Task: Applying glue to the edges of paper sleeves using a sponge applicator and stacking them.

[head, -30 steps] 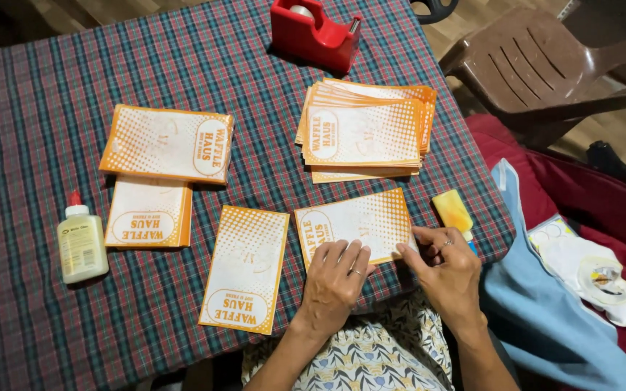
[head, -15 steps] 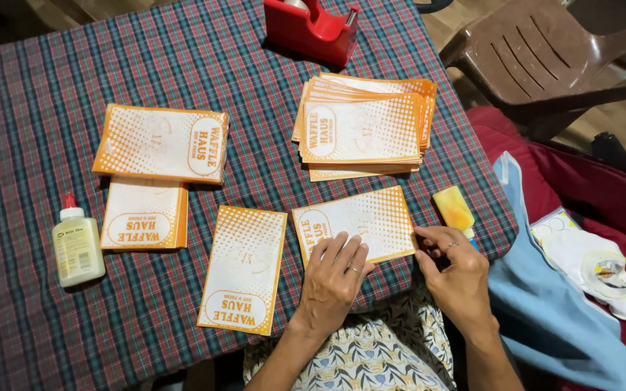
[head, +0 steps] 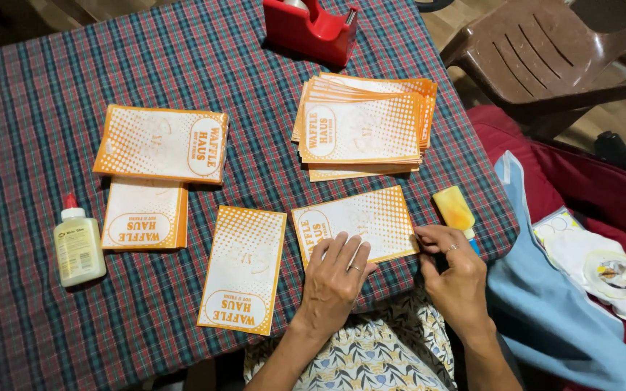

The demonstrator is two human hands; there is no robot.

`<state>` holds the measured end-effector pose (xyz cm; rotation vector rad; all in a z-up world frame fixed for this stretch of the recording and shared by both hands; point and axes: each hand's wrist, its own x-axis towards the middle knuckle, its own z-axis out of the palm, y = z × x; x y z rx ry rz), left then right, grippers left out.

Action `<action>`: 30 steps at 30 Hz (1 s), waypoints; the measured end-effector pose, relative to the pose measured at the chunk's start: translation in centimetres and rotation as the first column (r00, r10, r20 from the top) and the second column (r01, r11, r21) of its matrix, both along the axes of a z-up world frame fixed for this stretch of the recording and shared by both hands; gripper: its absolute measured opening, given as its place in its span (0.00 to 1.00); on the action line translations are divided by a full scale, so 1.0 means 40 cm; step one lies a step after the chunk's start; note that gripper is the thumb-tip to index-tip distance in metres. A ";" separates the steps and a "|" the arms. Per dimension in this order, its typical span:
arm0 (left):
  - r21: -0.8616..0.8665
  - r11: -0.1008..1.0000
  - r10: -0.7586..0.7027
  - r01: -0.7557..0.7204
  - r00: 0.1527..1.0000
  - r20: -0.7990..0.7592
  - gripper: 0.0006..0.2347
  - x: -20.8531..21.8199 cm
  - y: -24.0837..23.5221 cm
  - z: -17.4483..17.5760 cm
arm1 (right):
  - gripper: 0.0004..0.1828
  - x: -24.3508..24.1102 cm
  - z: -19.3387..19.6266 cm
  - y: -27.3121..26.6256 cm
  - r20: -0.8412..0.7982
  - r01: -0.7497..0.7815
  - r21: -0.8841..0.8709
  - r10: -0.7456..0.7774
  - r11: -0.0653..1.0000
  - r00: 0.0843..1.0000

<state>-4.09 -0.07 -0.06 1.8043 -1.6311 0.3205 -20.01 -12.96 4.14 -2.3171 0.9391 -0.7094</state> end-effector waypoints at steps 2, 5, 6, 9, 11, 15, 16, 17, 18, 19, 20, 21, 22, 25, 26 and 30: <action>-0.021 1.000 -0.016 0.016 1.000 0.000 0.15 0.002 -0.004 0.011 | 0.24 -0.002 0.004 0.001 -0.007 0.004 0.035 -0.004 0.999 1.000; -0.067 0.997 -0.042 0.043 0.999 0.020 0.12 -0.003 -0.005 0.008 | 0.24 -0.006 0.007 0.000 0.031 -0.007 0.090 0.005 0.996 1.000; -0.090 0.995 -0.047 0.051 0.998 0.040 0.10 -0.004 -0.003 0.004 | 0.23 -0.005 0.006 -0.001 0.076 -0.028 0.111 0.020 0.993 0.997; -0.085 0.994 -0.060 0.066 0.995 0.077 0.07 -0.006 -0.002 0.001 | 0.17 0.001 0.030 0.000 0.110 0.007 0.124 -0.020 0.992 0.994; -0.056 0.997 -0.055 0.059 0.996 0.072 0.06 0.000 -0.005 0.002 | 0.16 0.002 0.034 0.004 0.150 0.023 0.112 -0.040 0.993 0.988; 0.116 0.992 -0.049 0.046 0.998 0.027 0.08 0.021 -0.013 0.021 | 0.09 -0.004 0.030 0.001 0.196 0.057 0.020 -0.060 0.998 0.979; 0.114 0.992 -0.052 0.048 0.998 0.027 0.08 0.021 -0.009 0.018 | 0.09 -0.008 0.026 0.000 0.195 0.060 0.018 -0.062 0.998 0.979; 0.148 0.986 -0.084 0.077 0.996 0.040 0.11 0.022 -0.005 0.014 | 0.10 -0.012 0.022 -0.002 0.185 0.042 0.009 -0.043 0.999 0.982; 0.185 0.977 -0.113 0.102 0.992 0.054 0.15 0.025 0.002 0.011 | 0.11 -0.013 0.017 -0.003 0.176 0.020 0.004 -0.020 1.000 0.984; 0.185 0.978 -0.112 0.100 0.992 0.055 0.15 0.023 0.000 0.011 | 0.11 -0.014 0.013 -0.006 0.177 0.018 0.004 -0.019 1.000 0.984; 0.142 0.985 -0.113 0.102 0.991 0.072 0.14 0.019 0.000 0.010 | 0.10 -0.017 0.009 -0.007 0.175 0.009 -0.001 -0.009 1.000 0.985; 0.098 0.990 -0.113 0.104 0.990 0.090 0.12 0.016 0.000 0.008 | 0.10 -0.021 0.004 -0.008 0.173 0.000 -0.006 0.001 1.000 0.985; 0.099 0.990 -0.114 0.105 0.990 0.088 0.12 0.014 0.001 0.005 | 0.10 -0.023 0.006 -0.007 0.172 0.001 -0.005 0.000 1.000 0.985; 0.101 0.989 -0.119 0.105 0.984 0.136 0.11 0.014 0.000 0.006 | 0.13 -0.024 -0.005 -0.010 0.121 0.002 0.008 -0.003 1.000 0.993; 0.099 0.990 -0.113 0.100 0.984 0.138 0.15 0.015 -0.001 0.013 | 0.12 -0.025 -0.021 -0.013 0.018 0.001 -0.048 0.000 0.999 1.000; 0.112 0.992 -0.078 0.062 0.986 0.146 0.18 0.008 -0.002 0.019 | 0.15 -0.016 -0.041 -0.007 -0.080 -0.040 -0.074 0.034 0.996 0.996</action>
